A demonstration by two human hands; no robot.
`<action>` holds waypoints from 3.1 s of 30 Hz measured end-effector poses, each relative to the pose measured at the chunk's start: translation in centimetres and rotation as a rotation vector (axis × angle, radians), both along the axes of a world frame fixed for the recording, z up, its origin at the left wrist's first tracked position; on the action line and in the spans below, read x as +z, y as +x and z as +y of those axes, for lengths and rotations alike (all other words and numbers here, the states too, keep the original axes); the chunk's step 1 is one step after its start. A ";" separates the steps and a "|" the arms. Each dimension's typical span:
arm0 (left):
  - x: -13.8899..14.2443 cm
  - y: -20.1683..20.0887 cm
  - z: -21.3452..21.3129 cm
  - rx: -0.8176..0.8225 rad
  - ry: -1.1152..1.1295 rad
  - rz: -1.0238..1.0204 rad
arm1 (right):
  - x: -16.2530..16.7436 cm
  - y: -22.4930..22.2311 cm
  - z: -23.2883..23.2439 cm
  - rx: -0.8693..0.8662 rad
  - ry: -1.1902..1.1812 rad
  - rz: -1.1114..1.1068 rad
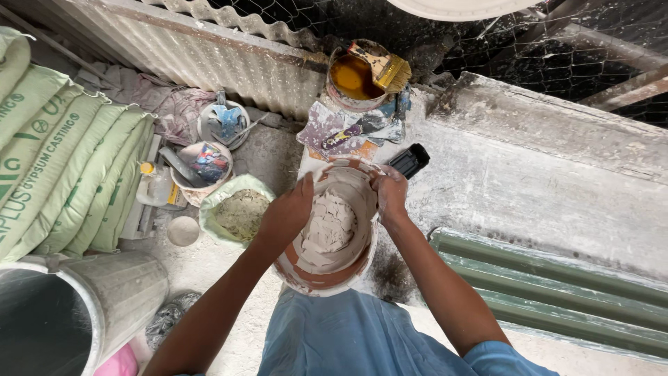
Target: The person scrapes a white paste from a bucket using a small tool, then uses a paintbrush to apply a yellowish liquid onto a long green corrugated metal sheet. The person repeatedly brushes along the length of the sheet, covering its ridges and grooves.
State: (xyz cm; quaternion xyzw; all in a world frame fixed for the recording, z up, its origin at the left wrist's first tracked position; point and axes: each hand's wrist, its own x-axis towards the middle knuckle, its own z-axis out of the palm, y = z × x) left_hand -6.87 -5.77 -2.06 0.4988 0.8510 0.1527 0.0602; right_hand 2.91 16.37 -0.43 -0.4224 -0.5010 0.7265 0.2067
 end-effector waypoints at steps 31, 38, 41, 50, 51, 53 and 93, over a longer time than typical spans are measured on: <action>2.8 2.7 -0.9 -0.001 0.400 -0.623 | -2.2 3.8 0.4 -0.100 0.098 -0.081; -0.6 4.5 -2.2 0.426 0.583 -0.792 | -1.6 0.5 2.8 0.086 0.071 0.005; -1.5 5.3 -2.6 0.547 0.793 -0.834 | -0.8 0.1 3.7 0.463 0.501 -0.315; -2.7 2.6 -3.1 0.770 0.844 -1.108 | 1.8 2.6 4.4 0.863 0.939 -0.777; -2.9 2.2 -3.2 0.778 0.869 -1.222 | 1.8 3.4 4.4 0.859 0.681 -0.896; -3.2 1.6 -3.1 0.795 0.951 -1.360 | 1.4 5.4 4.1 0.653 0.763 -0.484; 0.7 3.5 -4.0 0.555 0.436 -0.689 | -1.9 1.8 5.8 0.510 0.298 -0.329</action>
